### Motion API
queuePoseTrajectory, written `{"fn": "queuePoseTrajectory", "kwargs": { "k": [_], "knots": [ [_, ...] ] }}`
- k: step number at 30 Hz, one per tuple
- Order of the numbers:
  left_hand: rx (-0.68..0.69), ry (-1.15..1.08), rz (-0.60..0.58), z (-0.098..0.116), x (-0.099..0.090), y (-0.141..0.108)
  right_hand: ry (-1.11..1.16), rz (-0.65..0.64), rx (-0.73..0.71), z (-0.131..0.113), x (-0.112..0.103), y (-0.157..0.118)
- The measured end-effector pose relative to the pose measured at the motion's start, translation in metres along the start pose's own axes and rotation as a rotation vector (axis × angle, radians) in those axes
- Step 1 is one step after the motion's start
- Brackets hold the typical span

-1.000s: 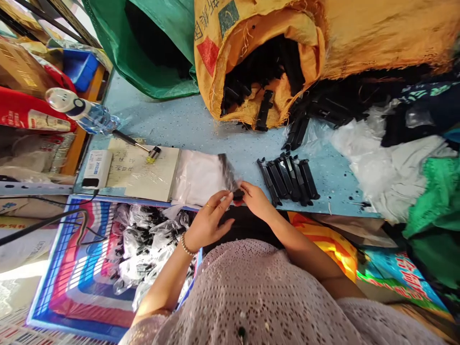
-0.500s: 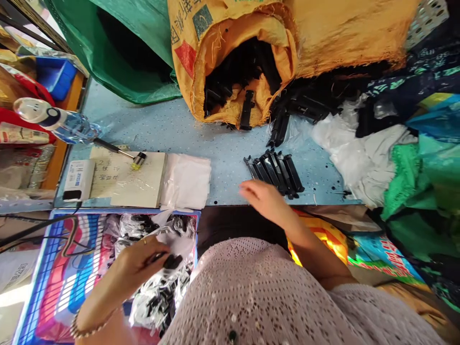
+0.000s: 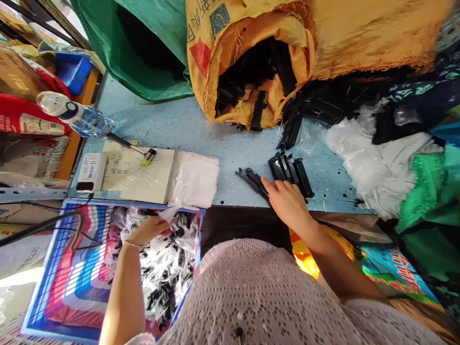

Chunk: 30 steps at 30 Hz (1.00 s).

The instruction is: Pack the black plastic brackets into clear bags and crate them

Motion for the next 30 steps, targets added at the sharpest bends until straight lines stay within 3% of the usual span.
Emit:
{"fn": "queuePoseTrajectory", "kwargs": {
  "k": [2, 3, 5, 7, 9, 11, 13, 15, 18, 20, 23, 25, 26, 27, 30],
  "knots": [
    [0.162, -0.055, -0.066, 0.055, 0.028, 0.015, 0.066, -0.025, -0.001, -0.007, 0.007, 0.005],
    [0.301, -0.056, -0.022, 0.087, 0.039, 0.025, 0.114, -0.030, 0.015, -0.008, 0.010, 0.009],
    [0.471, 0.041, 0.329, 0.139, 0.044, 0.047, 0.261, -0.025, 0.059, -0.006, 0.017, 0.018],
    [0.469, 0.129, 0.537, 0.163, 0.050, 0.072, 0.520, -0.021, 0.099, 0.000, 0.025, 0.027],
    [0.415, 0.073, 0.596, 0.163, 0.048, 0.094, 0.937, -0.046, 0.145, 0.006, 0.036, 0.033],
    [0.340, -0.139, 0.534, 0.146, 0.040, 0.109, 1.436, -0.125, 0.187, 0.001, 0.047, 0.039],
    [0.260, -0.394, 0.424, 0.128, 0.035, 0.114, 1.853, -0.248, 0.177, -0.019, 0.050, 0.048],
    [0.230, -0.589, 0.345, 0.120, 0.032, 0.111, 2.101, -0.372, 0.129, -0.048, 0.048, 0.064],
    [0.325, -0.641, 0.362, 0.126, 0.028, 0.097, 2.240, -0.469, 0.107, -0.088, 0.044, 0.095],
    [0.426, -0.422, 0.448, 0.134, 0.023, 0.085, 2.247, -0.453, 0.161, -0.100, 0.047, 0.111],
    [0.496, 0.043, 0.578, 0.139, 0.015, 0.072, 2.209, -0.309, 0.263, -0.089, 0.049, 0.112],
    [0.510, 0.184, 0.593, 0.137, 0.011, 0.068, 2.195, -0.228, 0.272, -0.074, 0.046, 0.096],
    [0.519, 0.198, 0.588, 0.136, 0.009, 0.067, 2.199, -0.250, 0.247, -0.070, 0.044, 0.084],
    [0.530, 0.193, 0.584, 0.137, 0.008, 0.066, 2.208, -0.329, 0.208, -0.070, 0.042, 0.072],
    [0.580, 0.160, 0.598, 0.145, 0.012, 0.055, 2.216, -0.769, 0.131, -0.086, 0.049, 0.037]
  ]
}}
Point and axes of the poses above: each hand's wrist, its own y-axis towards the middle knuckle, its own x-axis out of the palm, z = x × y, the point moved 7 cm from there along y, towards the middle knuckle
